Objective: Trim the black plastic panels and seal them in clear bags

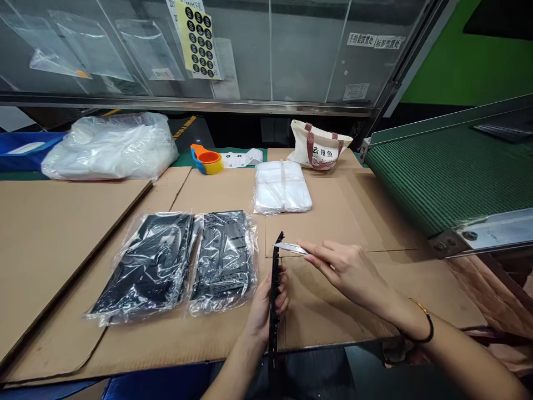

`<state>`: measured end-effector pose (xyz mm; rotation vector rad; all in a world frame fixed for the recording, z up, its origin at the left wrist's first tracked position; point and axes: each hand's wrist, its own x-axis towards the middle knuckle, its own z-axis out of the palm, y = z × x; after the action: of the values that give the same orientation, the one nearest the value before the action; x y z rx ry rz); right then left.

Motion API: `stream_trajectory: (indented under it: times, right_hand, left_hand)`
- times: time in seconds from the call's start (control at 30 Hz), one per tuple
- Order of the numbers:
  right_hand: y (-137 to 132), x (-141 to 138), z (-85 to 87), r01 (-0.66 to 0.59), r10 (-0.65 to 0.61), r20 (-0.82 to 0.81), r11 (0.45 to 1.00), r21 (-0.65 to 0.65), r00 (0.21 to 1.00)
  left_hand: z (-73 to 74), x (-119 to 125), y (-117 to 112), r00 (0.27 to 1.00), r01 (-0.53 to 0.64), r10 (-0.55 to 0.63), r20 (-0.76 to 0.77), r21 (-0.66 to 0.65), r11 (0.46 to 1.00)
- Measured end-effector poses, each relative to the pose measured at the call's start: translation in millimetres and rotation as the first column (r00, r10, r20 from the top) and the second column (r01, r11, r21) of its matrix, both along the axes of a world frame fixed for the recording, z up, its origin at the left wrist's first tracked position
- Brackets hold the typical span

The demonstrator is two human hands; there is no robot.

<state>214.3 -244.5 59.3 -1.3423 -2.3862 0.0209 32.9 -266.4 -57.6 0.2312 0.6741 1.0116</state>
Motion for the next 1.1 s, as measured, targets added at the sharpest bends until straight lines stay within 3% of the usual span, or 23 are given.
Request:
stream_trajectory:
  times: [0.63, 0.87, 1.1]
  right_hand:
    - [-11, -4, 6.1, -0.098, 0.096, 0.036, 0.992, 0.075, 0.995]
    - [-3, -2, 4.8, -0.025, 0.014, 0.081, 0.991, 0.13, 0.997]
    - [-3, -2, 5.8, -0.027, 0.016, 0.08, 0.989, 0.143, 0.997]
  left_hand:
    - [-6.7, -2, 0, 0.996, -0.016, 0.011, 0.084, 0.056, 0.998]
    - [-5.1, -1, -2, 0.995, -0.029, 0.024, 0.097, 0.048, 0.998]
    - [-7.6, -1, -2, 0.995, -0.028, 0.025, 0.098, 0.03, 0.999]
